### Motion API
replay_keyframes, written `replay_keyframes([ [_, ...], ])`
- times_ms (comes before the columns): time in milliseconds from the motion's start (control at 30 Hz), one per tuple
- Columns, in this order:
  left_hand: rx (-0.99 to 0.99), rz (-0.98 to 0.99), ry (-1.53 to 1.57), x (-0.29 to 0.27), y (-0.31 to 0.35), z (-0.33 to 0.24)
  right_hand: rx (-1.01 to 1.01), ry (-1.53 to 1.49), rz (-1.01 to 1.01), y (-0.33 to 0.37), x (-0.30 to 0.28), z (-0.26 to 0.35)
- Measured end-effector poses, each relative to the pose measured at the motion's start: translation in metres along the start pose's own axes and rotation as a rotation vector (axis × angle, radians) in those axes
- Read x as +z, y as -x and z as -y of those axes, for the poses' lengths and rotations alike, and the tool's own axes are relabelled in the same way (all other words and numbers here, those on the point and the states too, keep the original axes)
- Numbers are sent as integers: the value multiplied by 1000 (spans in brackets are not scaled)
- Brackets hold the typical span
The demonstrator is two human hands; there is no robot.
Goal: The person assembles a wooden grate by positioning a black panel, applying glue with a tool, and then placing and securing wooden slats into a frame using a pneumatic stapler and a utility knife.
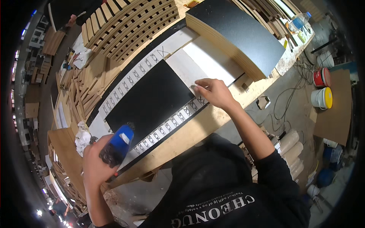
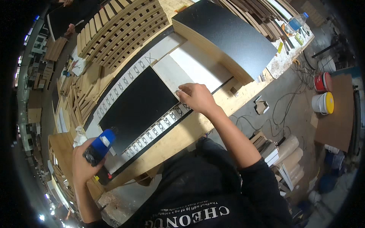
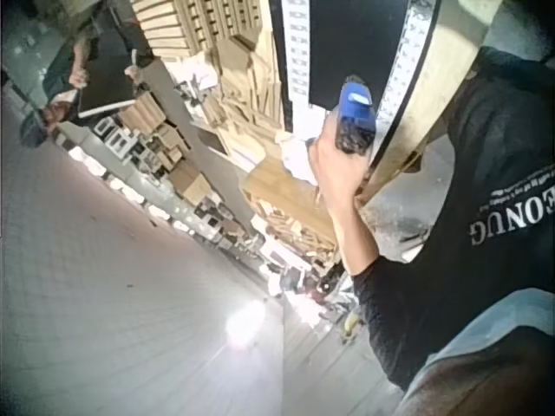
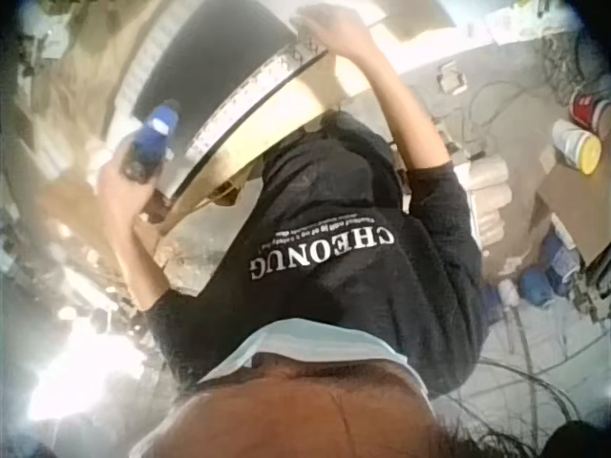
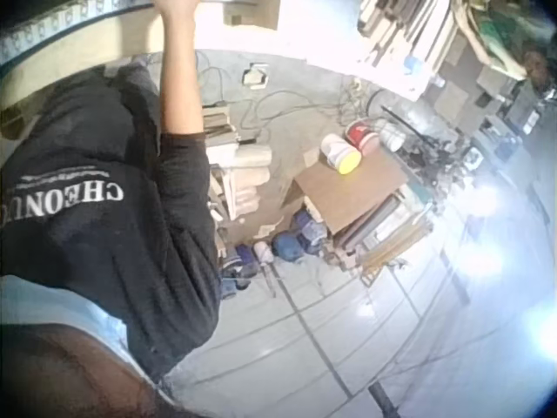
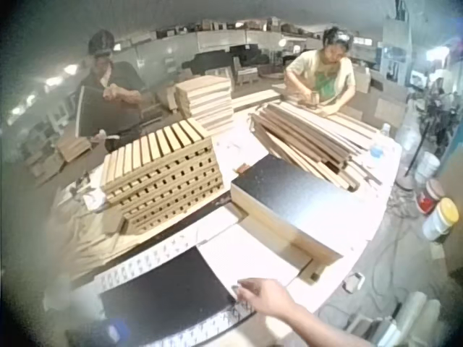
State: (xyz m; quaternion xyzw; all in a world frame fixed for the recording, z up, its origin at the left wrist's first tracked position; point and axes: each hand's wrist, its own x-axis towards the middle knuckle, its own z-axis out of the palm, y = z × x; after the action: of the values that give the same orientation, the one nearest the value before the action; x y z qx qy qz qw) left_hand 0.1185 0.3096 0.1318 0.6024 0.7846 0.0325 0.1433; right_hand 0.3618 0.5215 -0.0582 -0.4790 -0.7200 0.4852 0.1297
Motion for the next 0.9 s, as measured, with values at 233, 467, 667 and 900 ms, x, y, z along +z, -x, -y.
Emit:
replay_keyframes([
  [233,-264,202,566,42,-30,-4,57,-107,71,-19,27,-10],
  [467,-244,278,541,80,-52,-6,101,-121,88,-24,22,-12],
  [667,-315,332,503,86,-62,-10,97,-83,126,-27,19,-11],
  [900,-300,322,574,87,-71,-13,21,-47,31,-23,11,-19],
])
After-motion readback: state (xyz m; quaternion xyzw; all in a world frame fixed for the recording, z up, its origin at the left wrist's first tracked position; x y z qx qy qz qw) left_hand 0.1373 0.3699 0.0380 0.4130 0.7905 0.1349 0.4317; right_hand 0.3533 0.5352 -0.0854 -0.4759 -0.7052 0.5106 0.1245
